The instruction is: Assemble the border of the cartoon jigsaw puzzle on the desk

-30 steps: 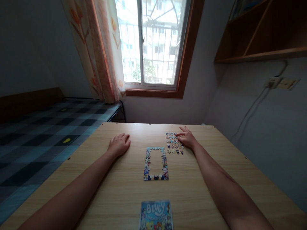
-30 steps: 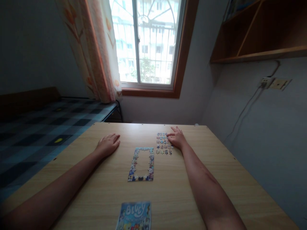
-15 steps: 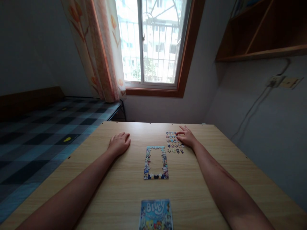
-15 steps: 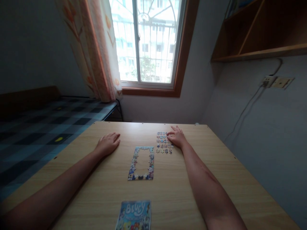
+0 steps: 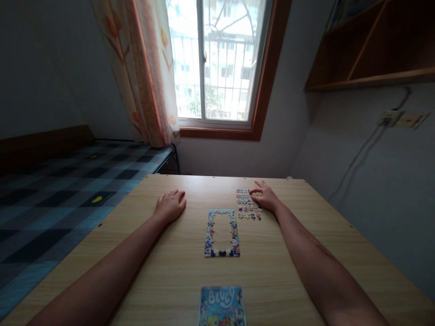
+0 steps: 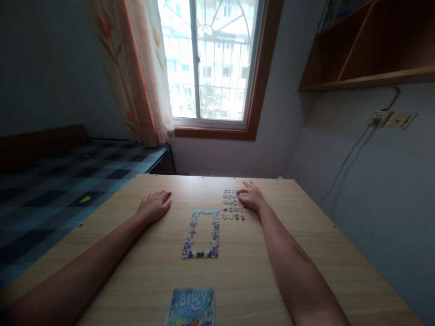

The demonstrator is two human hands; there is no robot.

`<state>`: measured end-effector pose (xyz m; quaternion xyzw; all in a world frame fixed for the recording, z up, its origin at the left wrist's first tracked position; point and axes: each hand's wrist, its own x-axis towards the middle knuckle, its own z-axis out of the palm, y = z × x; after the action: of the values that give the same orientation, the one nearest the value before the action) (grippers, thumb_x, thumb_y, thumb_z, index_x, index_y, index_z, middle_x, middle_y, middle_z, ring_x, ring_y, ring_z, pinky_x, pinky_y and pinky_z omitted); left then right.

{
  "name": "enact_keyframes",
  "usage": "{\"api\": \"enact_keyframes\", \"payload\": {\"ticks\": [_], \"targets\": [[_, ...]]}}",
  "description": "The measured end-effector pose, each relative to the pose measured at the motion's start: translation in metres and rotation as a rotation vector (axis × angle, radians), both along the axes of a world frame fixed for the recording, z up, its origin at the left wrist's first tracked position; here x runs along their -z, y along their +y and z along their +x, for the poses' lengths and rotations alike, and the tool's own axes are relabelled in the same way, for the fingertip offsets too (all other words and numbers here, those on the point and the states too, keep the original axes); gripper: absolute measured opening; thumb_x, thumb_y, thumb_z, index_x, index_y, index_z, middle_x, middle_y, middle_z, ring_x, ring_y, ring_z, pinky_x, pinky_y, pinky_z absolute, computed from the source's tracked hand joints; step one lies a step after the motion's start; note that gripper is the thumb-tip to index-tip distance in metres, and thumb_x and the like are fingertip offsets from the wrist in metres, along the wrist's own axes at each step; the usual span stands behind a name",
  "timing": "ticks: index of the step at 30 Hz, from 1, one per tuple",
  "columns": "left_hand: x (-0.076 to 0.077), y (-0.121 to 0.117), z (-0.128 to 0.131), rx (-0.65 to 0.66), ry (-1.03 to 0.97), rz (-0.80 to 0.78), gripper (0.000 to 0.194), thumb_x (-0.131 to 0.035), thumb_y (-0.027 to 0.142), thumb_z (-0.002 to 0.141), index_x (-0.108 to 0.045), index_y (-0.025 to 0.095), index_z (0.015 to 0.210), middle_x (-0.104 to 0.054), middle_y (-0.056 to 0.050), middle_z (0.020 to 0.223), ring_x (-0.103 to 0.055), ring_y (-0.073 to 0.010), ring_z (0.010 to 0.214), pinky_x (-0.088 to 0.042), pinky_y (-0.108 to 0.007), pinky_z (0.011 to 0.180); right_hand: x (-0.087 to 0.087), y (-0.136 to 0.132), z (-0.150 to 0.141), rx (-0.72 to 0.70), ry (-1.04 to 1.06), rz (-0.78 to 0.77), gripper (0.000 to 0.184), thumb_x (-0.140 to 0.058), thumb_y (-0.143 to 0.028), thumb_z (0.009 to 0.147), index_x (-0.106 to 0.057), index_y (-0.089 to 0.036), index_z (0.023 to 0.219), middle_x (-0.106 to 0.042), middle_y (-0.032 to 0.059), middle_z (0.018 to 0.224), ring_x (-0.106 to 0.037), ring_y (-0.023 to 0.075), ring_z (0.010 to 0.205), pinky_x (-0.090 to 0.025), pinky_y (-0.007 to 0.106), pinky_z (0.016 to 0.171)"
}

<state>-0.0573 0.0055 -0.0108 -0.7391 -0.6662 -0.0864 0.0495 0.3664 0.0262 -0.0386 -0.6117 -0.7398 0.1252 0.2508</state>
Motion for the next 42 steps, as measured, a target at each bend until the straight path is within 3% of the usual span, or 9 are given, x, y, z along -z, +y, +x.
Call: {"api": "enact_keyframes", "payload": {"ticks": [16,23,26,30,33,36,42], "targets": [[0.001,0.000,-0.001,-0.002,-0.019,-0.003,0.051,-0.037,0.041,0.095,-0.058,0.021,0.138,-0.051,-0.013,0.149,-0.045,-0.0310,0.138,-0.032,-0.051,0.113,0.006,0.007,0.004,-0.035,0.088,-0.049,0.022,-0.069,-0.031,0.079,-0.074,-0.021,0.097,-0.036,0.0117,0.160,-0.011,0.0311,0.155,-0.005,0.057,0.122],[-0.001,-0.001,-0.001,-0.007,-0.007,-0.013,0.052,-0.037,0.041,0.096,-0.057,0.021,0.139,-0.050,-0.012,0.150,-0.044,-0.0301,0.139,-0.032,-0.051,0.114,0.005,0.006,0.005,-0.042,0.148,-0.029,0.018,-0.072,-0.032,0.075,-0.072,-0.021,0.089,-0.039,0.0113,0.159,-0.010,0.0308,0.155,-0.006,0.057,0.122],[-0.001,0.000,-0.001,-0.003,0.000,-0.010,0.052,-0.037,0.041,0.095,-0.058,0.020,0.138,-0.052,-0.013,0.149,-0.045,-0.0304,0.138,-0.033,-0.050,0.113,0.004,0.006,0.008,-0.064,0.231,-0.027,0.017,-0.073,-0.036,0.076,-0.072,-0.021,0.084,-0.038,0.0112,0.159,-0.009,0.0301,0.155,-0.005,0.054,0.123],[0.000,0.000,-0.002,-0.007,-0.009,-0.010,0.052,-0.037,0.042,0.095,-0.058,0.021,0.139,-0.051,-0.012,0.149,-0.044,-0.0307,0.138,-0.033,-0.051,0.113,0.002,0.005,0.015,-0.146,0.429,-0.061,0.030,-0.076,-0.051,0.075,-0.073,-0.021,0.080,-0.037,0.0115,0.160,-0.008,0.0295,0.155,-0.003,0.051,0.123],[0.000,0.000,-0.002,-0.008,-0.008,-0.003,0.052,-0.038,0.042,0.095,-0.058,0.021,0.138,-0.052,-0.012,0.149,-0.044,-0.0309,0.138,-0.033,-0.051,0.113,-0.001,0.003,0.021,-0.171,0.590,-0.082,0.037,-0.077,-0.058,0.071,-0.073,-0.022,0.077,-0.041,0.0118,0.157,-0.016,0.0304,0.154,-0.005,0.051,0.123],[0.000,0.000,-0.001,-0.013,-0.005,-0.007,0.053,-0.037,0.042,0.095,-0.058,0.022,0.138,-0.052,-0.011,0.149,-0.044,-0.0307,0.138,-0.032,-0.050,0.113,-0.007,0.001,0.025,-0.122,0.805,-0.032,0.042,-0.081,-0.061,0.063,-0.072,-0.022,0.074,-0.052,0.0140,0.149,-0.034,0.0326,0.147,-0.021,0.050,0.121],[-0.001,0.000,0.001,-0.003,-0.018,0.003,0.053,-0.037,0.043,0.094,-0.059,0.021,0.138,-0.052,-0.013,0.148,-0.045,-0.0303,0.137,-0.032,-0.049,0.113,-0.036,0.001,0.016,-0.026,0.927,0.062,0.048,-0.080,-0.061,0.062,-0.070,-0.021,0.086,-0.075,0.0106,0.108,-0.066,0.0256,0.107,-0.046,0.045,0.102]]}}
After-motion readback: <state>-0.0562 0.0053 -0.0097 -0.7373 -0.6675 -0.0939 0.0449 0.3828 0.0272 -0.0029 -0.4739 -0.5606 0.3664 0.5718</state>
